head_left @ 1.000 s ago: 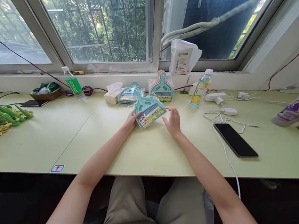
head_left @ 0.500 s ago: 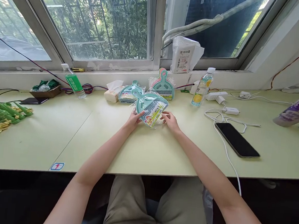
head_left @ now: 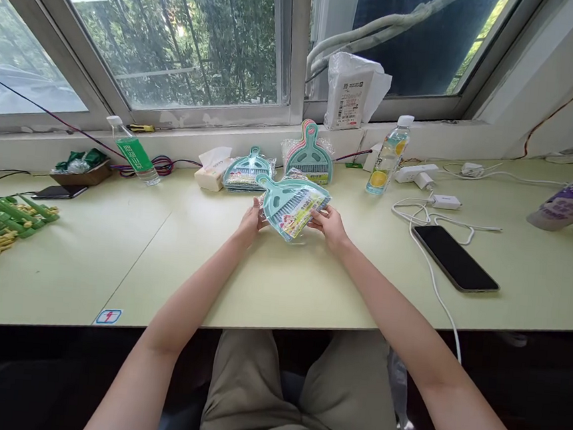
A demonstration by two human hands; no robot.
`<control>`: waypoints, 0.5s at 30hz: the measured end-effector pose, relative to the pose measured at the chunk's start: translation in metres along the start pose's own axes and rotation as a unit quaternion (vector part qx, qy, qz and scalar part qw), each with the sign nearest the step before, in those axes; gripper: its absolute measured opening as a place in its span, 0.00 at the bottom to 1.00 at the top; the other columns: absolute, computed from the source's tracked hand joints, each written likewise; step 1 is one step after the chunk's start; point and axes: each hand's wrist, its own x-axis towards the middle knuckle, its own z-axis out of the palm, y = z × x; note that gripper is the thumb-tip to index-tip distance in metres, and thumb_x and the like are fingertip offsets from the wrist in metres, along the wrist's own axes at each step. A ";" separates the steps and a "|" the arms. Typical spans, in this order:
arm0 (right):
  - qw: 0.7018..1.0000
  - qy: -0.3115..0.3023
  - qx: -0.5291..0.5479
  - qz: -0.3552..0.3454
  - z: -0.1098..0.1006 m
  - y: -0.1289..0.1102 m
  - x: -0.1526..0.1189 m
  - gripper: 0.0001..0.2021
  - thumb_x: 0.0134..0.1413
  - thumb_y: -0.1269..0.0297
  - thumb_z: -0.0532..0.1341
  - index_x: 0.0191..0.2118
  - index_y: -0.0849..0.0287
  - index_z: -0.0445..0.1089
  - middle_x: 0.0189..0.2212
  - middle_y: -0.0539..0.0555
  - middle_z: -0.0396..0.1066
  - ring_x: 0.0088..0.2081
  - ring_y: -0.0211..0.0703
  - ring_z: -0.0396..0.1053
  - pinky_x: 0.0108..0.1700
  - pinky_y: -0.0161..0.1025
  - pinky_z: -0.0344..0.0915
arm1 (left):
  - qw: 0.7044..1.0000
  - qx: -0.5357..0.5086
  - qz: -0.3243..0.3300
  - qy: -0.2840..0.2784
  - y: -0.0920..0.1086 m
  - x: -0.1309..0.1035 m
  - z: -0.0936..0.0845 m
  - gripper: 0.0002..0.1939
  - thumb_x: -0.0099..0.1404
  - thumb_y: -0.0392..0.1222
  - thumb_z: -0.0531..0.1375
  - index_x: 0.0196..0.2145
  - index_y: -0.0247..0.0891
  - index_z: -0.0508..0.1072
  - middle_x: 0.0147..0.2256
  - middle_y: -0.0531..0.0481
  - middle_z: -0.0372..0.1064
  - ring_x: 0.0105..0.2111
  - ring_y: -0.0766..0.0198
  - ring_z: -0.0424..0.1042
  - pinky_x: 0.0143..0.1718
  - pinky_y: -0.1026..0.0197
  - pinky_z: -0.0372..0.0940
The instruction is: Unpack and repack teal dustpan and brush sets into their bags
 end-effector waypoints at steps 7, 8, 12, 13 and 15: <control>0.999 -0.013 -0.034 0.002 0.003 -0.008 -0.006 0.18 0.42 0.68 0.72 0.41 0.57 0.69 0.28 0.50 0.78 0.27 0.41 0.75 0.29 0.39 0.75 | 0.986 -0.044 -0.008 0.159 0.004 0.015 -0.012 0.22 0.71 0.56 0.50 0.51 0.40 0.71 0.40 0.45 0.76 0.36 0.62 0.77 0.38 0.59 0.71; 0.999 -0.016 -0.037 0.000 0.002 -0.010 -0.006 0.18 0.42 0.68 0.72 0.41 0.57 0.69 0.28 0.51 0.78 0.27 0.41 0.75 0.29 0.39 0.75 | 0.981 -0.066 0.004 0.181 0.007 0.017 -0.018 0.22 0.72 0.56 0.47 0.52 0.41 0.70 0.41 0.45 0.76 0.36 0.63 0.77 0.39 0.60 0.71; 0.999 0.022 -0.039 0.001 -0.006 -0.013 -0.002 0.18 0.42 0.70 0.71 0.41 0.58 0.69 0.26 0.51 0.78 0.27 0.42 0.75 0.29 0.40 0.75 | 0.939 -0.119 0.046 0.319 0.023 0.025 -0.054 0.23 0.75 0.48 0.36 0.52 0.39 0.66 0.43 0.43 0.73 0.33 0.69 0.75 0.38 0.65 0.69; 0.999 0.034 -0.037 0.001 -0.009 -0.014 0.000 0.18 0.42 0.70 0.71 0.41 0.59 0.69 0.26 0.51 0.78 0.27 0.42 0.75 0.30 0.40 0.75 | 0.933 -0.100 0.050 0.342 0.026 0.027 -0.063 0.22 0.75 0.47 0.37 0.52 0.39 0.65 0.43 0.44 0.73 0.34 0.70 0.75 0.37 0.67 0.69; 0.998 0.050 -0.031 -0.005 -0.013 -0.014 0.002 0.18 0.42 0.70 0.71 0.42 0.59 0.69 0.26 0.51 0.78 0.27 0.43 0.75 0.31 0.41 0.75 | 0.923 -0.022 0.047 0.382 0.030 0.029 -0.077 0.16 0.73 0.41 0.43 0.51 0.40 0.65 0.42 0.45 0.72 0.35 0.71 0.75 0.37 0.69 0.68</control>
